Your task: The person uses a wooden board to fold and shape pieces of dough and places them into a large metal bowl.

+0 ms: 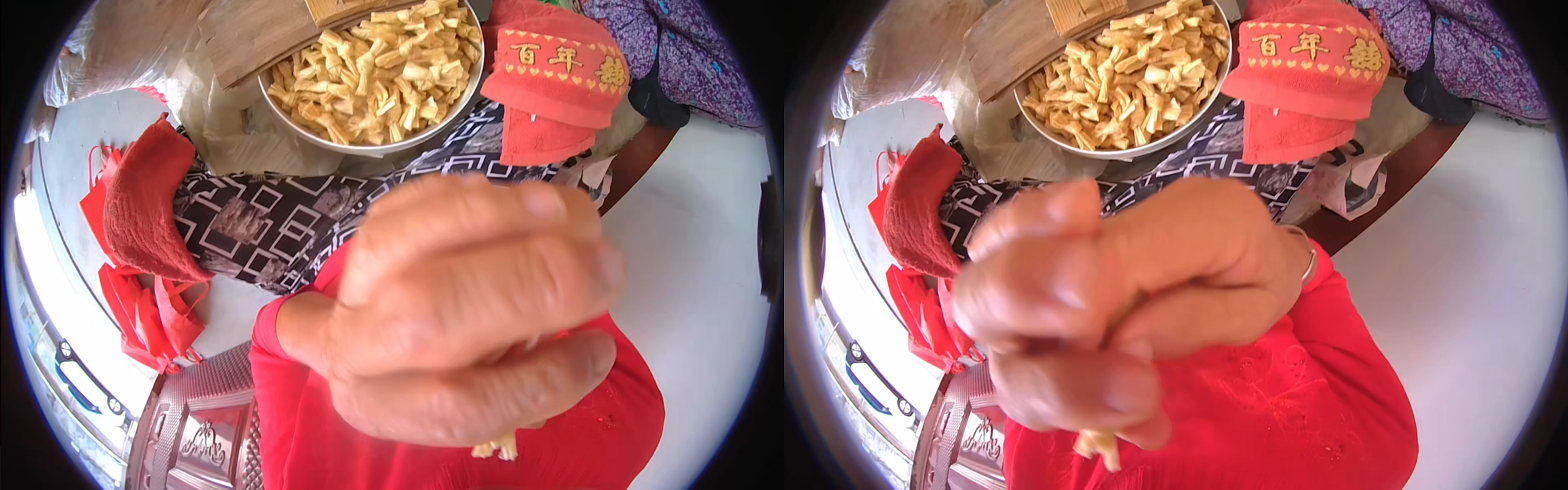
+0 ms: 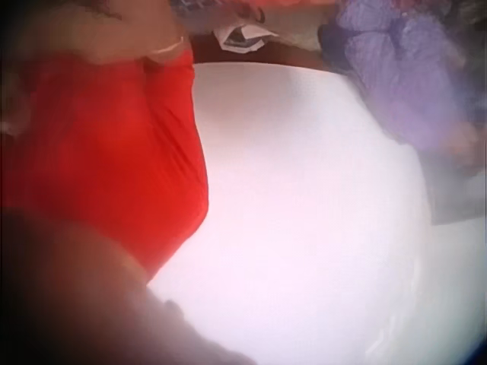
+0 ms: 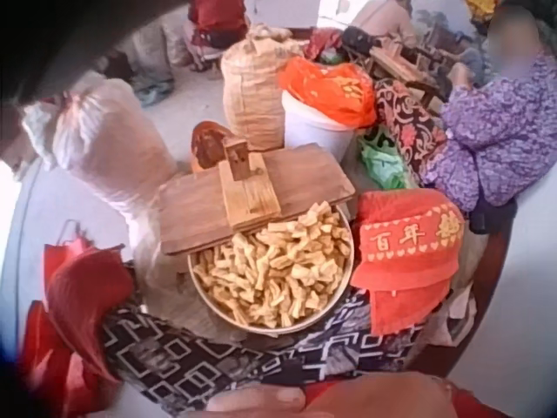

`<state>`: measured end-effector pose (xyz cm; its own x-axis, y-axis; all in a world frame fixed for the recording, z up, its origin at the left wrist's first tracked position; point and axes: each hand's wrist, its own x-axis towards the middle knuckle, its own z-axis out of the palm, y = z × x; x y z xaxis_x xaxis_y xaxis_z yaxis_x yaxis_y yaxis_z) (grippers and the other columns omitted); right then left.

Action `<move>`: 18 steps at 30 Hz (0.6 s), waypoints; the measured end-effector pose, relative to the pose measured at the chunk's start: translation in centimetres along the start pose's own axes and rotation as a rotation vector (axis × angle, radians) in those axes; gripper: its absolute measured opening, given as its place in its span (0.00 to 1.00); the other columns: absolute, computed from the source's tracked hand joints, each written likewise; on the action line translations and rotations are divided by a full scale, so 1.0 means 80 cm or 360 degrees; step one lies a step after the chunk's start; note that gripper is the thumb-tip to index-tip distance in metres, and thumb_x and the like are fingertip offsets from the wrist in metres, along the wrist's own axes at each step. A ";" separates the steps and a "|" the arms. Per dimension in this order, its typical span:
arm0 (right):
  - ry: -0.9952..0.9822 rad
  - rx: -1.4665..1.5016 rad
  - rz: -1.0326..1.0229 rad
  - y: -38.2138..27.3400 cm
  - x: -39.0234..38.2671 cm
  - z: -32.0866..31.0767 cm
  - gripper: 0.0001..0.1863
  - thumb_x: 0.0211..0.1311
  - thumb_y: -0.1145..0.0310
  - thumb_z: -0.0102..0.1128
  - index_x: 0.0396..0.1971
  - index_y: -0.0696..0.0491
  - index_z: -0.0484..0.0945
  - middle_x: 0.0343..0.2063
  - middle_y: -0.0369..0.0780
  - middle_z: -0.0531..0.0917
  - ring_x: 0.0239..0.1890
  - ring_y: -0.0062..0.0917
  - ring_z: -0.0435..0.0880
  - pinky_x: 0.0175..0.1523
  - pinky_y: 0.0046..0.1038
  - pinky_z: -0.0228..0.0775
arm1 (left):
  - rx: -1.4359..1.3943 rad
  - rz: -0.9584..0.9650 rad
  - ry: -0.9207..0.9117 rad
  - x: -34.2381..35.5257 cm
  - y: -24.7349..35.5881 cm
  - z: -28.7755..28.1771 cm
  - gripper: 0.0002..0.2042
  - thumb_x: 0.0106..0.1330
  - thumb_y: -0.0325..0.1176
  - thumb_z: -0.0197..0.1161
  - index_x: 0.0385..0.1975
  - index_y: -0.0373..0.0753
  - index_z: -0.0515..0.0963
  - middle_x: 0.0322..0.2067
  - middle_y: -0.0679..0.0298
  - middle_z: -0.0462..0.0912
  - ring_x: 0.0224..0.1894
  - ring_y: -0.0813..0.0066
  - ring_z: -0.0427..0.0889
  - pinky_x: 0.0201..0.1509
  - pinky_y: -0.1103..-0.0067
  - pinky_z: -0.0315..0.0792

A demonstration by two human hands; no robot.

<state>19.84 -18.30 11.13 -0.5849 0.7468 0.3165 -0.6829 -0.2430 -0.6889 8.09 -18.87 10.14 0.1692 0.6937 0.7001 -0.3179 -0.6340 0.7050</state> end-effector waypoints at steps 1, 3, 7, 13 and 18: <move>0.0113 -0.0241 -0.0013 -0.008 -0.003 -0.010 0.07 0.63 0.76 0.57 0.38 0.62 0.77 0.27 0.34 0.79 0.27 0.10 0.73 0.31 0.15 0.65 | 0.0087 -0.0003 0.0016 -0.002 -0.006 -0.011 0.25 0.56 0.32 0.67 0.52 0.29 0.70 0.49 0.52 0.76 0.51 0.57 0.74 0.56 0.68 0.66; 0.0449 -0.0696 0.0028 -0.010 -0.010 -0.030 0.06 0.63 0.76 0.57 0.38 0.62 0.77 0.27 0.34 0.79 0.27 0.10 0.73 0.31 0.14 0.65 | 0.0268 -0.0133 0.0054 -0.013 -0.010 -0.032 0.25 0.56 0.32 0.67 0.53 0.29 0.69 0.49 0.52 0.75 0.52 0.57 0.74 0.57 0.68 0.66; 0.0743 -0.1144 0.0234 0.005 -0.009 -0.071 0.06 0.63 0.74 0.58 0.38 0.60 0.77 0.26 0.32 0.78 0.26 0.08 0.71 0.30 0.13 0.64 | 0.0786 -0.0473 0.0160 -0.033 -0.030 -0.077 0.27 0.55 0.33 0.67 0.54 0.29 0.69 0.51 0.52 0.75 0.53 0.57 0.73 0.58 0.68 0.65; 0.0628 -0.1262 0.0436 0.035 0.004 -0.082 0.05 0.64 0.75 0.55 0.36 0.59 0.77 0.23 0.30 0.76 0.24 0.09 0.71 0.28 0.14 0.63 | 0.0925 -0.0859 -0.0225 -0.037 -0.044 -0.075 0.19 0.48 0.25 0.71 0.39 0.36 0.72 0.36 0.55 0.79 0.37 0.53 0.79 0.40 0.69 0.73; 0.0526 -0.0890 0.0667 0.038 0.001 -0.102 0.06 0.63 0.72 0.58 0.35 0.59 0.78 0.22 0.31 0.77 0.21 0.10 0.72 0.26 0.13 0.64 | 0.0040 -0.1344 0.0151 -0.058 -0.054 -0.084 0.07 0.62 0.24 0.63 0.33 0.36 0.70 0.23 0.71 0.75 0.26 0.87 0.72 0.26 0.85 0.67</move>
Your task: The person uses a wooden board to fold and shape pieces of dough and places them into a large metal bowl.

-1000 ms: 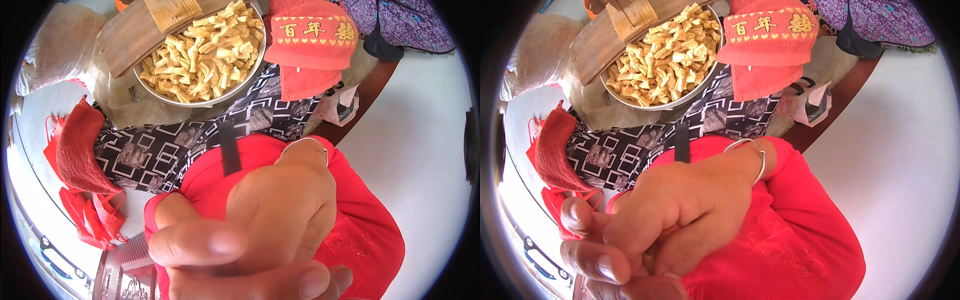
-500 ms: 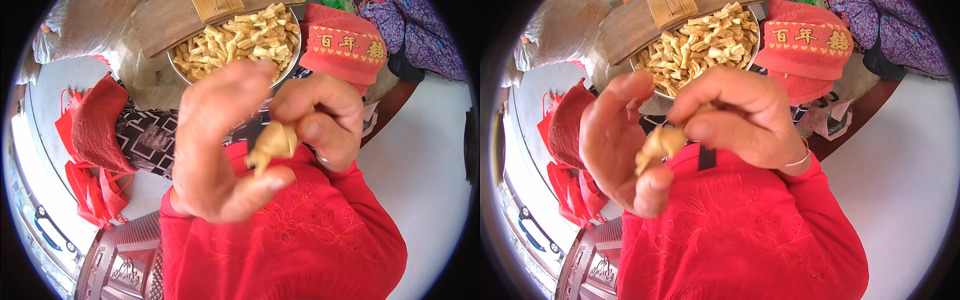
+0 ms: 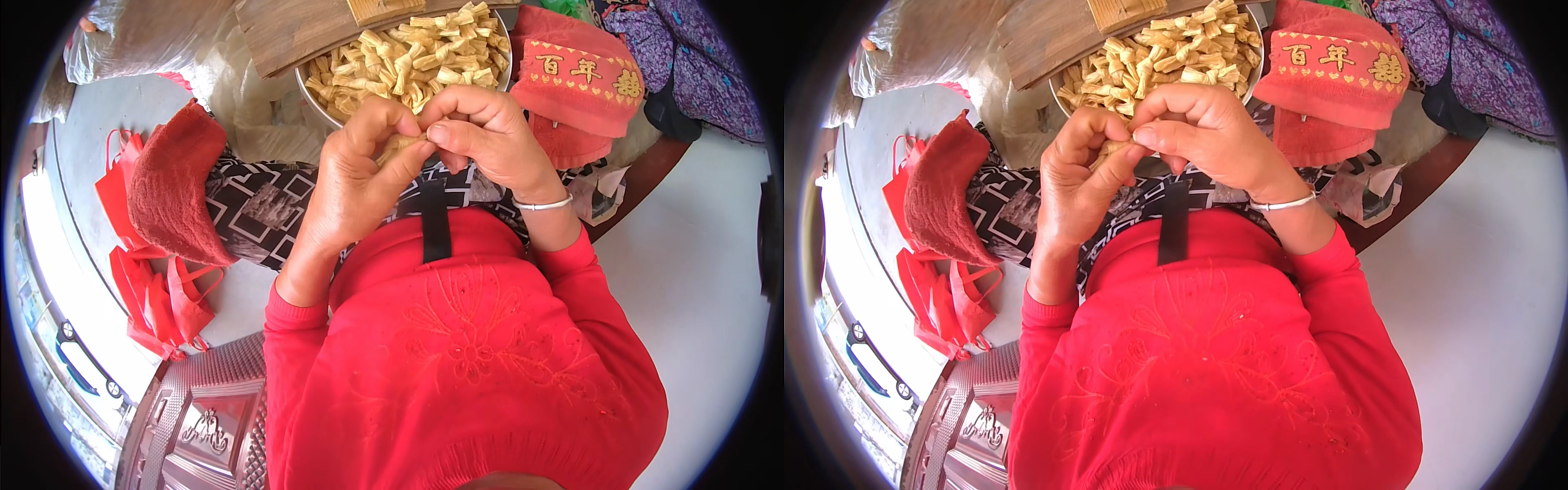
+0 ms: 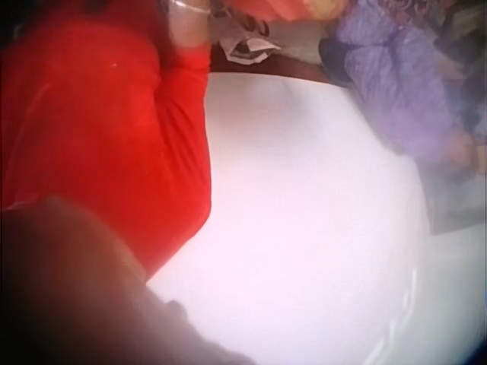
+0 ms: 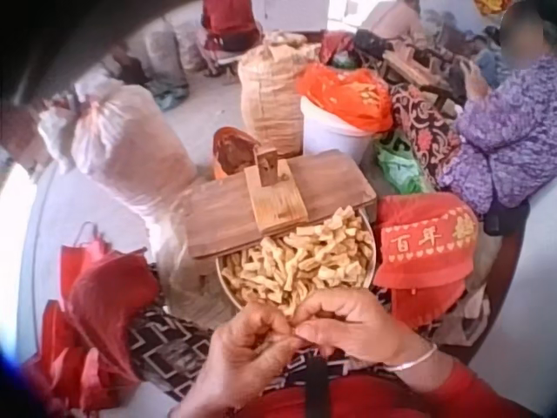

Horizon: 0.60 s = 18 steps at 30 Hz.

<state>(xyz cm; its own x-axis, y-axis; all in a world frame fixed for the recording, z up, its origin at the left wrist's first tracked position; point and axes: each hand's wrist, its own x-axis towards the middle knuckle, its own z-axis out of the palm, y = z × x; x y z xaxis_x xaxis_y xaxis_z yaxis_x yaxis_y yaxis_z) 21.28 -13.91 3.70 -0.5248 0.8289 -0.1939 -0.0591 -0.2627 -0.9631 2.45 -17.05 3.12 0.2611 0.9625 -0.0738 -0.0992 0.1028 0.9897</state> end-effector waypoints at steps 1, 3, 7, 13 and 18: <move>-0.0063 0.0149 0.0017 0.007 0.001 -0.003 0.06 0.63 0.72 0.59 0.36 0.59 0.78 0.21 0.31 0.77 0.20 0.10 0.73 0.25 0.13 0.65 | -0.0126 -0.0097 0.0005 -0.001 -0.003 -0.003 0.06 0.62 0.24 0.62 0.32 0.37 0.71 0.23 0.71 0.75 0.24 0.88 0.72 0.26 0.86 0.67; -0.0081 0.0081 0.0059 0.011 -0.003 -0.006 0.05 0.62 0.72 0.59 0.35 0.58 0.79 0.22 0.32 0.78 0.20 0.10 0.73 0.26 0.13 0.66 | -0.0381 -0.0290 0.0021 -0.002 -0.008 -0.015 0.06 0.62 0.22 0.61 0.32 0.37 0.71 0.23 0.72 0.75 0.22 0.89 0.71 0.24 0.88 0.65; -0.0148 -0.0039 0.0146 0.015 -0.009 -0.010 0.05 0.63 0.73 0.56 0.35 0.59 0.79 0.25 0.33 0.79 0.20 0.11 0.73 0.27 0.14 0.67 | -0.0500 -0.0380 -0.0031 -0.020 -0.031 -0.023 0.04 0.63 0.24 0.60 0.33 0.36 0.71 0.24 0.65 0.77 0.21 0.83 0.73 0.24 0.87 0.68; 0.0145 -0.0294 -0.0017 0.027 0.002 -0.016 0.17 0.68 0.61 0.55 0.48 0.58 0.76 0.28 0.31 0.78 0.27 0.10 0.75 0.37 0.16 0.70 | -0.0119 -0.0431 -0.0079 0.000 -0.040 -0.031 0.10 0.69 0.32 0.54 0.41 0.31 0.75 0.24 0.65 0.78 0.22 0.81 0.75 0.26 0.85 0.71; 0.0412 -0.0634 -0.0362 0.021 -0.002 -0.022 0.21 0.66 0.57 0.57 0.48 0.59 0.76 0.35 0.36 0.80 0.38 0.18 0.76 0.44 0.21 0.70 | -0.0059 -0.0483 -0.0194 0.018 -0.031 -0.038 0.12 0.70 0.35 0.53 0.36 0.31 0.77 0.22 0.67 0.77 0.20 0.83 0.73 0.25 0.86 0.69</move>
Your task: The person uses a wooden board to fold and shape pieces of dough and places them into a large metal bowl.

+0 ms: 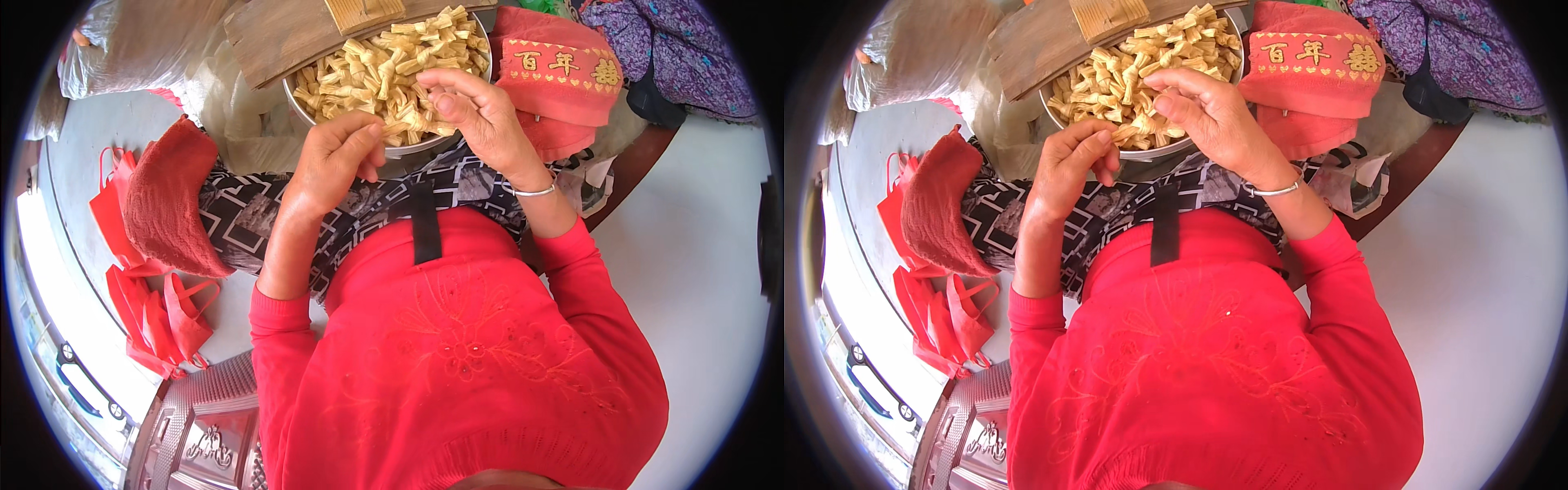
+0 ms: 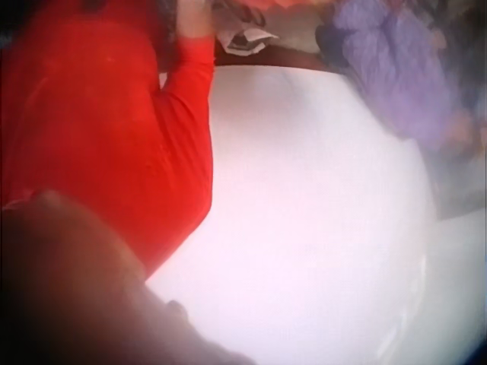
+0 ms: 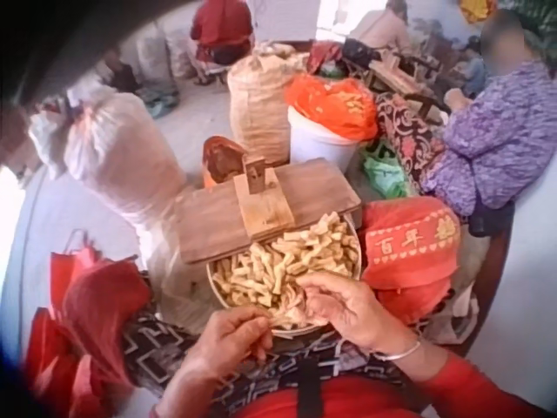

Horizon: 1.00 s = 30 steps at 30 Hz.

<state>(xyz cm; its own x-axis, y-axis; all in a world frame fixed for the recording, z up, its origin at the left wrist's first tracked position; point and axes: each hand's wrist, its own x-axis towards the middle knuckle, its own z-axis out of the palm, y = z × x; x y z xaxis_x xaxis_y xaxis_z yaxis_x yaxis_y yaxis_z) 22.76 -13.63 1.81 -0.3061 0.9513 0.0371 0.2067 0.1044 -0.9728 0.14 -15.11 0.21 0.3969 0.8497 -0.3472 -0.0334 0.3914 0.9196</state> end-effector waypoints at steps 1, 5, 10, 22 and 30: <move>0.0003 0.0090 0.0009 0.003 -0.001 0.001 0.21 0.66 0.57 0.57 0.48 0.59 0.76 0.35 0.36 0.80 0.38 0.18 0.76 0.44 0.21 0.70 | 0.0007 -0.0015 -0.0020 0.002 0.002 -0.001 0.12 0.70 0.35 0.53 0.36 0.31 0.77 0.22 0.67 0.77 0.20 0.83 0.73 0.24 0.86 0.69; -0.0098 0.0312 0.0055 0.007 -0.002 0.006 0.19 0.63 0.61 0.61 0.48 0.58 0.76 0.35 0.35 0.80 0.39 0.17 0.76 0.45 0.21 0.71 | 0.0008 -0.0036 -0.0080 0.014 0.006 -0.002 0.12 0.70 0.35 0.53 0.40 0.32 0.77 0.22 0.65 0.78 0.20 0.80 0.74 0.25 0.85 0.69; -0.0290 0.0010 0.0168 -0.001 0.000 0.010 0.14 0.60 0.72 0.62 0.45 0.59 0.76 0.32 0.38 0.81 0.36 0.17 0.79 0.39 0.22 0.72 | 0.0126 -0.0051 -0.0263 0.025 0.016 -0.008 0.11 0.70 0.35 0.54 0.41 0.34 0.77 0.24 0.68 0.78 0.23 0.84 0.74 0.28 0.87 0.69; -0.0306 -0.0828 -0.0495 -0.004 0.012 0.004 0.06 0.59 0.71 0.59 0.30 0.57 0.74 0.23 0.43 0.74 0.30 0.40 0.75 0.33 0.36 0.67 | -0.0250 0.0048 -0.0112 0.027 -0.003 0.006 0.03 0.66 0.29 0.58 0.35 0.39 0.76 0.24 0.70 0.77 0.22 0.85 0.72 0.27 0.87 0.66; -0.0683 -0.0576 -0.0222 -0.009 -0.019 -0.005 0.03 0.59 0.75 0.57 0.30 0.59 0.76 0.21 0.41 0.74 0.27 0.33 0.76 0.33 0.30 0.67 | -0.0480 -0.0130 -0.0112 -0.016 -0.031 0.024 0.04 0.63 0.27 0.61 0.35 0.37 0.76 0.24 0.66 0.79 0.24 0.83 0.75 0.29 0.87 0.70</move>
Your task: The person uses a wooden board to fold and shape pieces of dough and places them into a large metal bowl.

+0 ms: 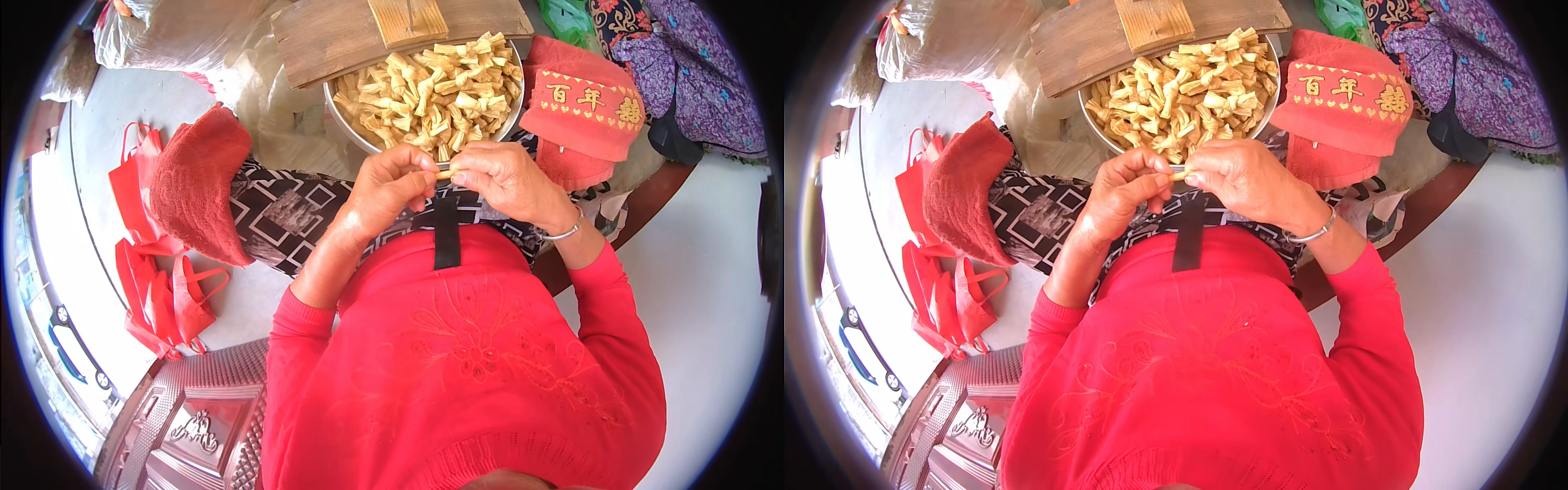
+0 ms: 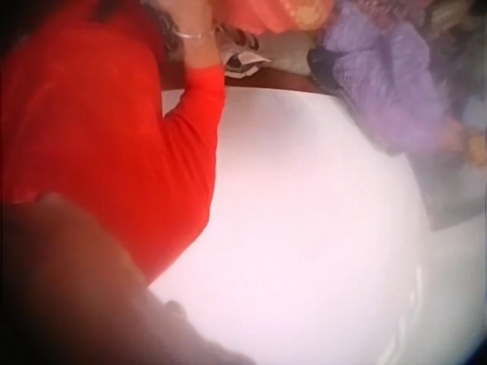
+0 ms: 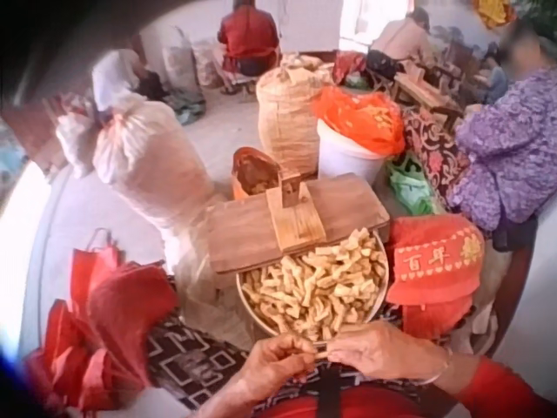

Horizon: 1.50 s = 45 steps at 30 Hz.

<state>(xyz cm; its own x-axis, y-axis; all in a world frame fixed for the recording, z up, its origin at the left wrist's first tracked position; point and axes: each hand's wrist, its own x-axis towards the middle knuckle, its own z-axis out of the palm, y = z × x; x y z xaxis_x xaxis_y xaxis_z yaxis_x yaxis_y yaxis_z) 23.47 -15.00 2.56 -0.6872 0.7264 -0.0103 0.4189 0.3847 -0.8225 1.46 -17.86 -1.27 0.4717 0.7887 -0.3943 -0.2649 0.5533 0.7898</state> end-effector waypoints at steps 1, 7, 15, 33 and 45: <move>0.0021 0.0074 0.0042 0.001 0.001 0.002 0.04 0.59 0.74 0.57 0.28 0.59 0.75 0.21 0.43 0.73 0.27 0.36 0.75 0.33 0.32 0.66 | 0.0008 0.0046 -0.0064 -0.003 -0.002 -0.001 0.05 0.64 0.28 0.61 0.37 0.37 0.77 0.27 0.67 0.79 0.25 0.83 0.76 0.30 0.87 0.71; 0.0162 0.0166 0.0236 -0.004 0.015 0.000 0.09 0.59 0.69 0.57 0.26 0.59 0.72 0.20 0.47 0.73 0.24 0.42 0.73 0.32 0.36 0.65 | 0.1744 0.0840 0.0186 0.003 0.034 0.020 0.05 0.63 0.29 0.60 0.36 0.37 0.76 0.27 0.59 0.77 0.29 0.67 0.78 0.32 0.73 0.71; -0.0158 0.0275 0.0119 -0.007 0.000 -0.015 0.06 0.62 0.71 0.55 0.29 0.59 0.76 0.20 0.41 0.75 0.25 0.30 0.78 0.30 0.29 0.67 | 0.1919 0.0748 -0.0203 -0.008 0.061 0.013 0.04 0.61 0.28 0.58 0.32 0.36 0.75 0.28 0.53 0.74 0.34 0.50 0.76 0.36 0.65 0.70; 0.0487 0.0387 0.0220 0.053 0.161 -0.110 0.10 0.65 0.70 0.54 0.43 0.56 0.77 0.20 0.29 0.72 0.23 0.11 0.69 0.30 0.17 0.66 | 0.0764 0.0528 0.0329 0.151 0.152 -0.057 0.09 0.67 0.27 0.56 0.45 0.33 0.75 0.31 0.64 0.80 0.29 0.83 0.77 0.33 0.85 0.72; 0.0732 0.0363 0.0179 0.076 0.180 -0.095 0.09 0.64 0.71 0.53 0.40 0.59 0.75 0.23 0.33 0.76 0.27 0.14 0.70 0.34 0.20 0.65 | 0.0786 0.0612 0.0472 0.172 0.148 -0.060 0.10 0.66 0.27 0.56 0.45 0.32 0.75 0.31 0.64 0.80 0.28 0.83 0.77 0.32 0.85 0.72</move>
<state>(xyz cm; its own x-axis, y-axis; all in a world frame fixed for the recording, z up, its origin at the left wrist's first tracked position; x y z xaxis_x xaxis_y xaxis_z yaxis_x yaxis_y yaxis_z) 20.63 2.15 1.75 -0.2924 0.9508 0.1026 0.3001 0.1931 -0.9342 0.80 0.80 0.40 0.1523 0.9833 -0.0996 0.0802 0.0881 0.9929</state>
